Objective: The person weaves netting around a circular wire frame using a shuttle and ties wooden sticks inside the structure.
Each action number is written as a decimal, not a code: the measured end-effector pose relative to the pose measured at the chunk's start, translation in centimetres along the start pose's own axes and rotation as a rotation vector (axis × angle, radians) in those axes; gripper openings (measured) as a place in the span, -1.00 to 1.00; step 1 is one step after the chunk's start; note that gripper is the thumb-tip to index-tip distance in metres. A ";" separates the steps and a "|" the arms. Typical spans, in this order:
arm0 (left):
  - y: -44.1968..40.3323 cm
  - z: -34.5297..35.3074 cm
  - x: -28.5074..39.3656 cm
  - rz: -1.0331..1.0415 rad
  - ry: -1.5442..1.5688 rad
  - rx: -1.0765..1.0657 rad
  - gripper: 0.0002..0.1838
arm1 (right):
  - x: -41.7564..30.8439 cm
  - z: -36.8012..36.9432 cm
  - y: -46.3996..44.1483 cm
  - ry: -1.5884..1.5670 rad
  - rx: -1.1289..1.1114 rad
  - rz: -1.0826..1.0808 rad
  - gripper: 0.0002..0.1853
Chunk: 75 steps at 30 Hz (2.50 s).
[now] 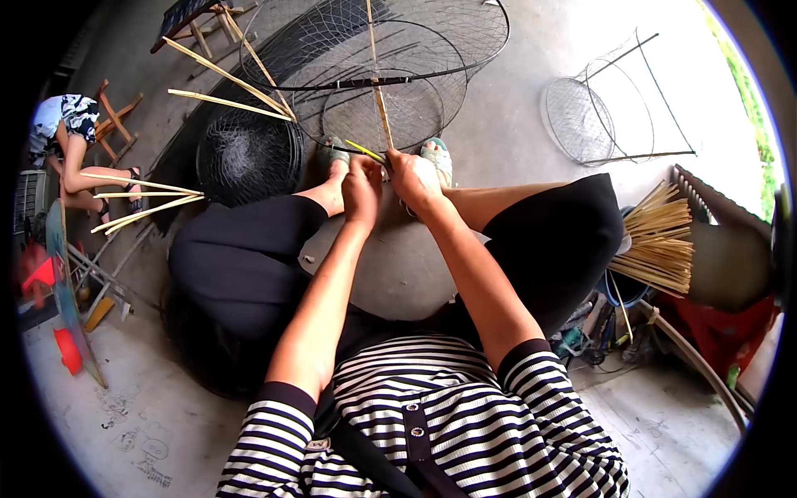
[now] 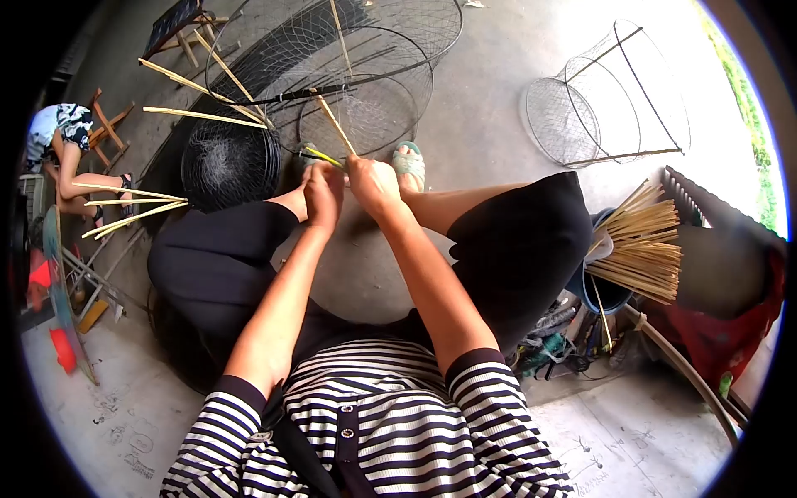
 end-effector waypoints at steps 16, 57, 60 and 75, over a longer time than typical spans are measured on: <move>-2.0 2.4 -3.8 -0.865 0.520 -0.270 -0.89 | 1.5 2.6 0.6 -0.004 -0.089 0.038 -0.90; -0.2 1.4 0.5 -0.895 1.161 0.186 -0.77 | 0.7 -1.1 1.1 -0.235 0.226 0.139 -0.75; 0.7 -0.3 2.1 -0.759 1.105 0.080 -0.70 | 0.0 -1.9 2.2 -0.239 0.158 0.120 -0.75; 0.8 -0.5 -2.3 -0.612 0.954 -0.278 -0.89 | -4.6 -22.1 19.8 -0.252 0.631 -0.135 -0.61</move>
Point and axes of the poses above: each hand's wrist, its own y-axis away from the middle knuckle, its own z-axis out of the palm, x = y × z, the point moved 5 cm from there along -y, towards the middle knuckle, and after that the axes turned 4 degrees about y, right-handed, at the moved point
